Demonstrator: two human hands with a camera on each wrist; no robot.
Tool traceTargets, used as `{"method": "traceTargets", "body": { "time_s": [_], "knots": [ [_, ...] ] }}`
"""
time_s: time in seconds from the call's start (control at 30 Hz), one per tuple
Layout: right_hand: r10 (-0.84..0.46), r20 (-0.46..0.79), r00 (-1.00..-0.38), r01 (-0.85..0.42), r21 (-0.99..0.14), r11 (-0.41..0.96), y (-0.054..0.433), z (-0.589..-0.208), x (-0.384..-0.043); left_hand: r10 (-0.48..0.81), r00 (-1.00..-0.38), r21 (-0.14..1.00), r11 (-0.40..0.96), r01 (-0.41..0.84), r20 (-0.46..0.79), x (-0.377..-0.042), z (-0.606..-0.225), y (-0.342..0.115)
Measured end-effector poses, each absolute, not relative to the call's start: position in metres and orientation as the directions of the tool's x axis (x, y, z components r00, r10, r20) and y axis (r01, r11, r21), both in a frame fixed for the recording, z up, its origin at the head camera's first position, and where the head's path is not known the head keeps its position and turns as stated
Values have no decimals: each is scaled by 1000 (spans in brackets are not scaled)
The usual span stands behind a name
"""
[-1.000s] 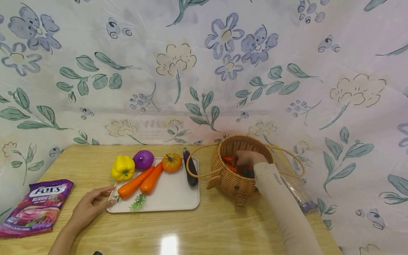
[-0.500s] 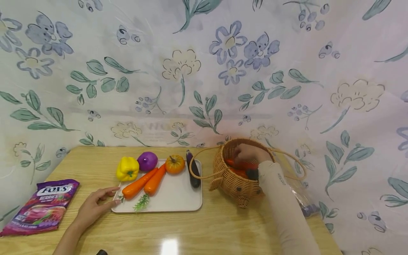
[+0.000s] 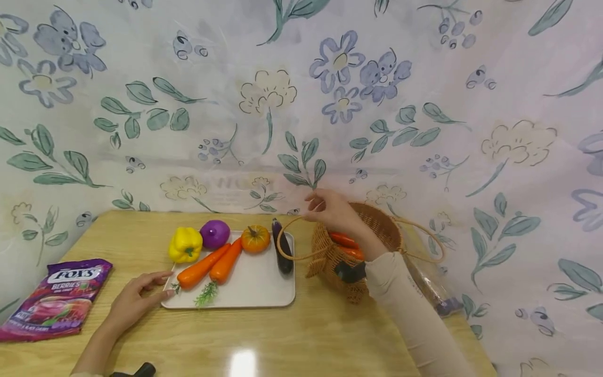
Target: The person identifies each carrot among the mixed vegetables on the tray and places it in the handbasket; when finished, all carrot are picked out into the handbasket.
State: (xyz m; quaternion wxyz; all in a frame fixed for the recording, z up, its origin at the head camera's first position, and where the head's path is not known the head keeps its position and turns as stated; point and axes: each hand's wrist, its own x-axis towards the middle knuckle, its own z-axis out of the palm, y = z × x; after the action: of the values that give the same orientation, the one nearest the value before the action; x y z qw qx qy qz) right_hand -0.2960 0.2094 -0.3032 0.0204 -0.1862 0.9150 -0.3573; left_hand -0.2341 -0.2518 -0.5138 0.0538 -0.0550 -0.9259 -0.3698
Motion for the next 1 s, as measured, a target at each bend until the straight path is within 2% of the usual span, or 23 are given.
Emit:
{"method": "traceTargets", "body": {
  "time_s": [0.17, 0.4, 0.63, 0.8, 1.0],
  "knots": [
    [-348, 124, -929, -315, -758, 571, 156, -330, -269, 58, -989, 683, 718, 137, 138, -234, -512, -254],
    [-355, 44, -934, -212, -866, 452, 97, -398, -249, 65, -986, 687, 711, 152, 151, -235, -512, -257],
    [-118, -52, -992, 0, -918, 397, 42, -457, -239, 66, -988, 694, 705, 146, 140, -234, -517, -254],
    [65, -25, -998, 46, -936, 348, 5, -476, -240, 53, -990, 700, 703, 128, 127, -233, -516, -253],
    [227, 11, -974, 62, -947, 315, -25, -482, -247, 52, -989, 694, 708, 133, 137, -233, -513, -253]
  ]
}}
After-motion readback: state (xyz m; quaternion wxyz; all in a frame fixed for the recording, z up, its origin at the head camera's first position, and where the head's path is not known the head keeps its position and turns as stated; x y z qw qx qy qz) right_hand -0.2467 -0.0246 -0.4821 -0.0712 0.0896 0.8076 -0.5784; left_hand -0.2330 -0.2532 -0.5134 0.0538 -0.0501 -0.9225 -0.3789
